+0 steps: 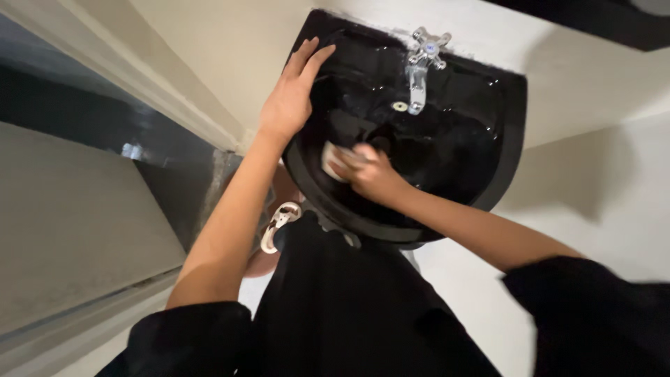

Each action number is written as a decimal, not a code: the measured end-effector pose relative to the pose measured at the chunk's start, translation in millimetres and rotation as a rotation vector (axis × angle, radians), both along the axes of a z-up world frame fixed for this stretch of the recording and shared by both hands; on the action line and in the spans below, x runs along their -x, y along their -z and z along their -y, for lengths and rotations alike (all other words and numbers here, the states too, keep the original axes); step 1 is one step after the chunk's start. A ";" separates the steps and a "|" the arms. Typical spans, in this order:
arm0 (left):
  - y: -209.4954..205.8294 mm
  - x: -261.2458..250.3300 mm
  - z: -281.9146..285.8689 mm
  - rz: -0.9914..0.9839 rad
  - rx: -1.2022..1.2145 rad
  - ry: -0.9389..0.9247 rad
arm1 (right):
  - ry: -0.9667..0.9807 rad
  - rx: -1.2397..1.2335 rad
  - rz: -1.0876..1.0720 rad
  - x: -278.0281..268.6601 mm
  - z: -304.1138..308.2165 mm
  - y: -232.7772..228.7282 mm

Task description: The person wipes the inside and outside of a black sink with a white cloth, occasionally rinsing the cloth under the faucet.

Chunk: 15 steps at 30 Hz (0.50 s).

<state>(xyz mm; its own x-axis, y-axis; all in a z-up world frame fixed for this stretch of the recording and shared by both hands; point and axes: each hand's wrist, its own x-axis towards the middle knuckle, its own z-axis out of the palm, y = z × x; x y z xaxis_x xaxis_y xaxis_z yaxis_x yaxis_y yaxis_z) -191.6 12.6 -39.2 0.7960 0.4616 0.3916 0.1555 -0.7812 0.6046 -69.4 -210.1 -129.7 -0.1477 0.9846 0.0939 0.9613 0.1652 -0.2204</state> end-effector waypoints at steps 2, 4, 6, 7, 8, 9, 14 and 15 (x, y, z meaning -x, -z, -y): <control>-1.3 -7.2 1.5 -0.033 0.010 -0.034 | 0.029 -0.265 0.424 -7.0 -47.0 10.6; 0.1 -4.5 3.2 -0.047 -0.005 -0.043 | -0.019 -0.278 0.651 -23.2 -72.7 12.5; -1.8 -6.4 -2.5 -0.025 -0.067 -0.019 | -0.035 -0.351 0.793 -37.8 -88.6 7.0; -0.1 -5.1 -3.2 -0.023 -0.045 -0.014 | -0.042 -0.389 0.809 -48.6 -77.8 2.3; 0.6 -5.5 -6.5 -0.021 -0.024 -0.008 | -0.049 -0.426 0.825 -61.1 -66.0 -4.9; 2.9 2.5 -5.7 -0.040 0.000 0.007 | -0.086 -0.353 0.971 -70.1 -51.8 -13.0; 3.5 -9.1 -10.3 -0.022 -0.068 -0.007 | -0.122 -0.253 1.103 -95.8 -14.8 -44.6; 7.5 -5.7 -6.7 -0.033 -0.061 -0.023 | -0.099 -0.275 1.078 -92.8 -14.3 -43.1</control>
